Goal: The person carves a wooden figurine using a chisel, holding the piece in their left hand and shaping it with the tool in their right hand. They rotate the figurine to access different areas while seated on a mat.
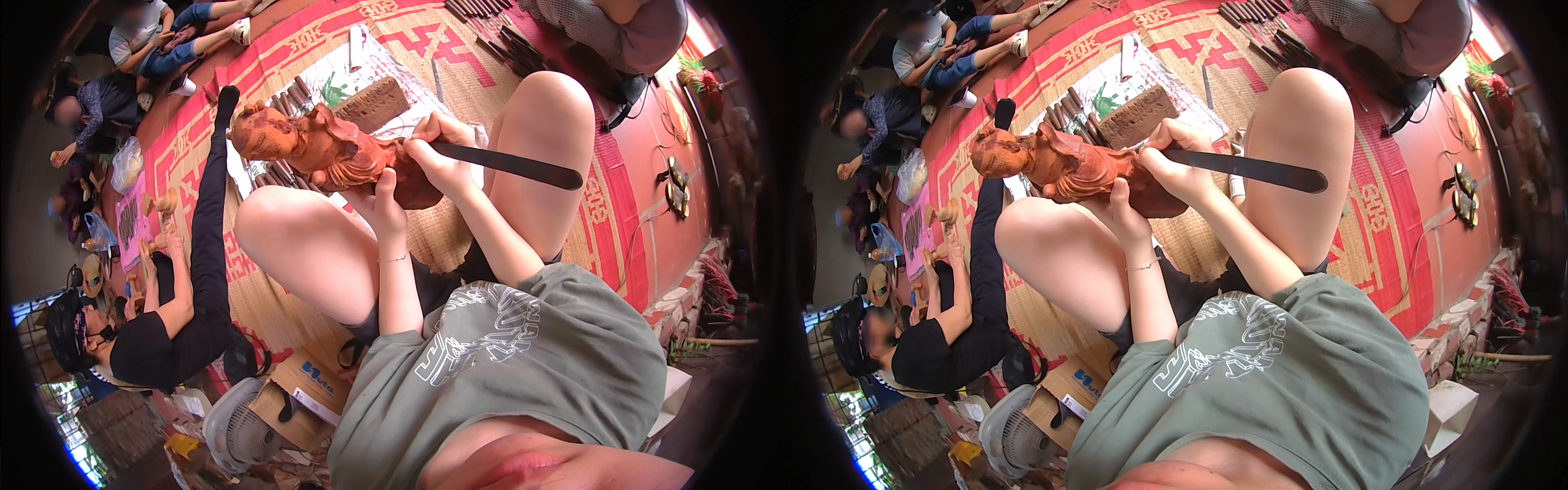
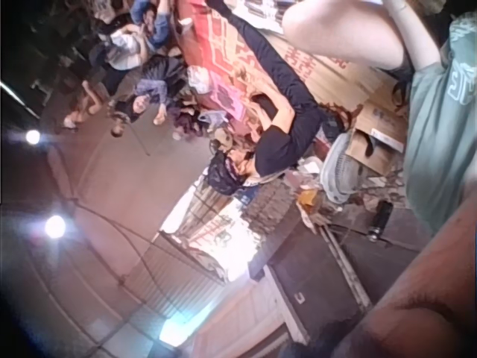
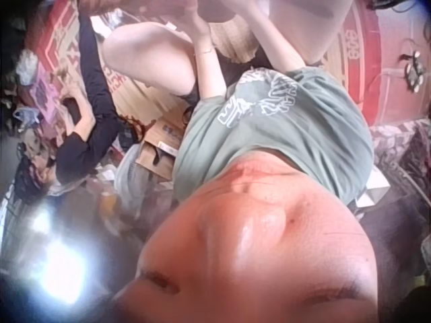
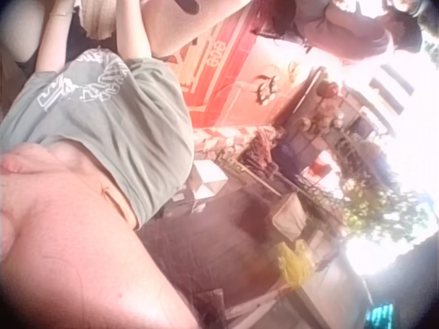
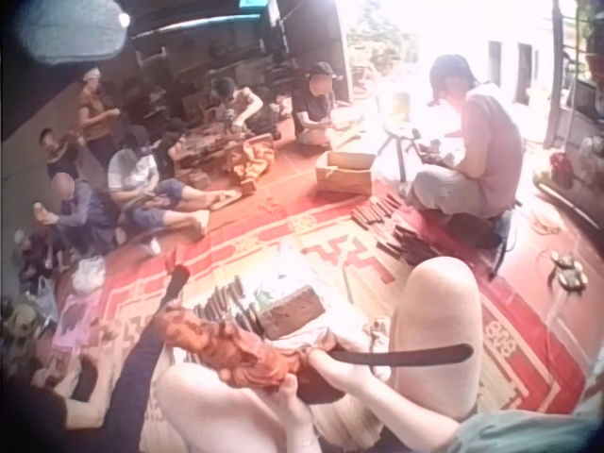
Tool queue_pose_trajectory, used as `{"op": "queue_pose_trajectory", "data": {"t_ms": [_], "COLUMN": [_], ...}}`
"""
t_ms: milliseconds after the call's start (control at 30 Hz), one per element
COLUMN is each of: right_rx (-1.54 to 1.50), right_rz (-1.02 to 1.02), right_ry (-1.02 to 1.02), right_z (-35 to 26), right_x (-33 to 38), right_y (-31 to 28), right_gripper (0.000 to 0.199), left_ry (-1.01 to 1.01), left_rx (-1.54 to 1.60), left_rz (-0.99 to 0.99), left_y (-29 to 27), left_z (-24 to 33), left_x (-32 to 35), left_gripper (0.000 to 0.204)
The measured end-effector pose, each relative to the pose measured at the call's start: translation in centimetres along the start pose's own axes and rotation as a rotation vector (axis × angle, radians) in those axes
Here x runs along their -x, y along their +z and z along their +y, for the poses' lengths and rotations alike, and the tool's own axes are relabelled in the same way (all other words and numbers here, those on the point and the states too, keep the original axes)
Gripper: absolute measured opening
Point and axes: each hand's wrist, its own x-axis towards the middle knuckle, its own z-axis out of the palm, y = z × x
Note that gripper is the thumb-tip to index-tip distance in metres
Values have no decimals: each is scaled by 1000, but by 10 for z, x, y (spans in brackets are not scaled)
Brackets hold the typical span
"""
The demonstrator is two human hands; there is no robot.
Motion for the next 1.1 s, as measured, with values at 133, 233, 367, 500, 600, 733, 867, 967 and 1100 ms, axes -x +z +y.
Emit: {"op": "queue_pose_trajectory", "data": {"t_ms": [133, 233, 367, 500, 600, 733, 867, 967, 1100], "right_rx": [-100, -131, -138, -140, -113, -35, -115, -83, -45], "right_rz": [30, -10, 6, 39, 2, 26, 61, -8, 87], "right_ry": [14, 41, 42, 10, 11, -41, 50, 44, 24], "right_z": [-6, -10, -7, -2, -9, -4, -11, -17, -4], "right_x": [1, -1, -1, 0, -3, -1, -1, -3, 0], "right_y": [2, 3, 2, 0, 3, 3, 1, 3, 1], "right_gripper": [27, 25, 26, 26, 27, 28, 29, 28, 27], "left_ry": [9, -16, 9, 58, 12, -31, -5, -30, -20], "left_rx": [16, 25, -31, 21, 43, 20, 9, 41, 39], "left_rz": [-33, -36, -53, -41, -43, -51, -65, -58, -65], "left_y": [-2, -6, -6, 0, -4, -6, -9, -7, -6], "left_z": [0, -2, -2, 4, 1, 1, -5, -3, -1], "left_x": [0, 0, -1, -2, -1, 0, -1, 1, 1], "left_gripper": [87, 88, 86, 86, 87, 87, 86, 86, 84]}}
